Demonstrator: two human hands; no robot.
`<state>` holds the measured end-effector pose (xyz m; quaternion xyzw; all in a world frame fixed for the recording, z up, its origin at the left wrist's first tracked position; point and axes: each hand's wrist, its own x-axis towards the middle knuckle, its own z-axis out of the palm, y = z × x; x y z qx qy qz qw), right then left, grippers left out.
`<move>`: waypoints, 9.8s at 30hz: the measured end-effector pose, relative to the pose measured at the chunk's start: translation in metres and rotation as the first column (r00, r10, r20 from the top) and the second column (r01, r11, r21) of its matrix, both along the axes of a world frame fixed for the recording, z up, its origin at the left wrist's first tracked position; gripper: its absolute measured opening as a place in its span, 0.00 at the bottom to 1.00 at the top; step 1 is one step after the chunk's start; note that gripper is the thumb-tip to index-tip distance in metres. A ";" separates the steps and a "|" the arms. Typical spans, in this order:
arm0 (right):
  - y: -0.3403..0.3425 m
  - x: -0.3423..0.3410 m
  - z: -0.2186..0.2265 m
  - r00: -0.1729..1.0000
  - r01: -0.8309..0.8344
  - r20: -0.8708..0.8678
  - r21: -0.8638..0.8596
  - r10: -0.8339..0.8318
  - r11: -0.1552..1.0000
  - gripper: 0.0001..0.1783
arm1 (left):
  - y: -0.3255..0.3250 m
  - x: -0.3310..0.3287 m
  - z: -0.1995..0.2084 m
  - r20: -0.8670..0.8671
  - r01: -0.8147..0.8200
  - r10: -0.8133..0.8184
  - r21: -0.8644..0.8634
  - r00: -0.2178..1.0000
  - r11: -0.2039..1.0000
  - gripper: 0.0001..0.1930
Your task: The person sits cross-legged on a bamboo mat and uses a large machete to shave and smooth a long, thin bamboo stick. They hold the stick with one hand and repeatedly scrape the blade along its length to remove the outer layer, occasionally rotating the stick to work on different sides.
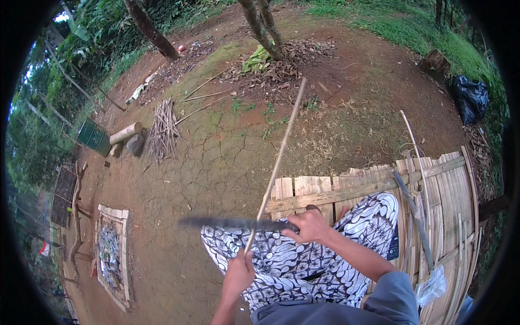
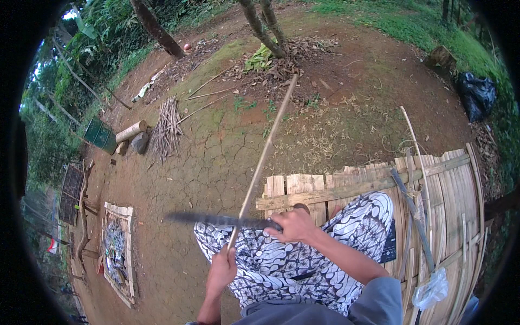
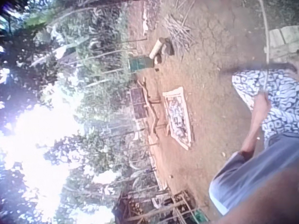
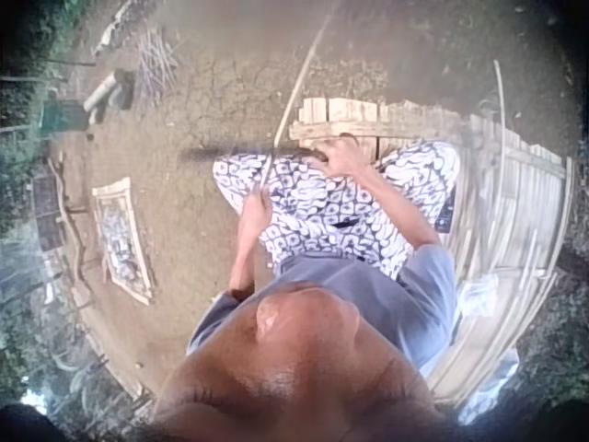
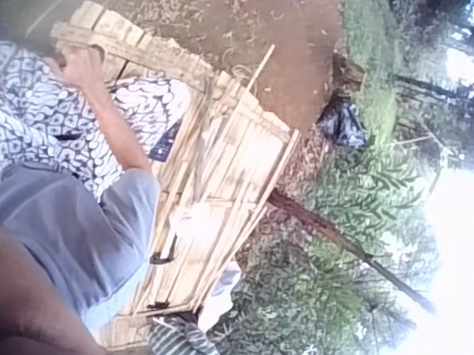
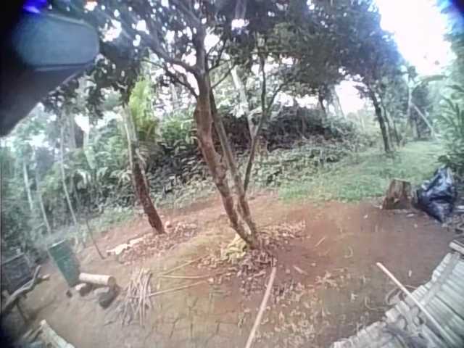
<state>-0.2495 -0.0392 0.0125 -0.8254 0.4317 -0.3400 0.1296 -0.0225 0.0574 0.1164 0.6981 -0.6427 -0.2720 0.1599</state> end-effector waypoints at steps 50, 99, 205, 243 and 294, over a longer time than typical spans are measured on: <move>-0.144 -0.119 0.094 0.774 0.630 0.008 0.105 -0.634 0.770 0.34 | 0.046 0.084 0.013 -0.101 -0.014 0.012 -0.017 0.995 1.000 0.13; 0.001 0.000 0.044 0.918 0.070 -0.391 -0.002 -0.065 0.998 0.26 | 0.016 0.081 0.016 -0.226 -0.317 0.271 -0.203 0.936 0.926 0.11; 0.096 0.063 0.048 0.748 -0.166 0.600 0.585 -0.285 0.794 0.15 | -0.073 0.003 0.183 -0.637 -0.283 -0.682 -0.771 0.359 0.570 0.24; 0.093 0.035 0.054 0.791 -0.031 0.381 0.806 -0.478 0.591 0.20 | -0.075 0.016 0.174 -0.656 -0.343 -0.669 -0.754 0.350 0.560 0.26; 0.086 0.052 0.055 0.788 -0.083 0.407 0.815 -0.463 0.574 0.25 | -0.124 0.002 0.138 -0.861 -0.561 -0.385 -0.509 0.333 0.653 0.31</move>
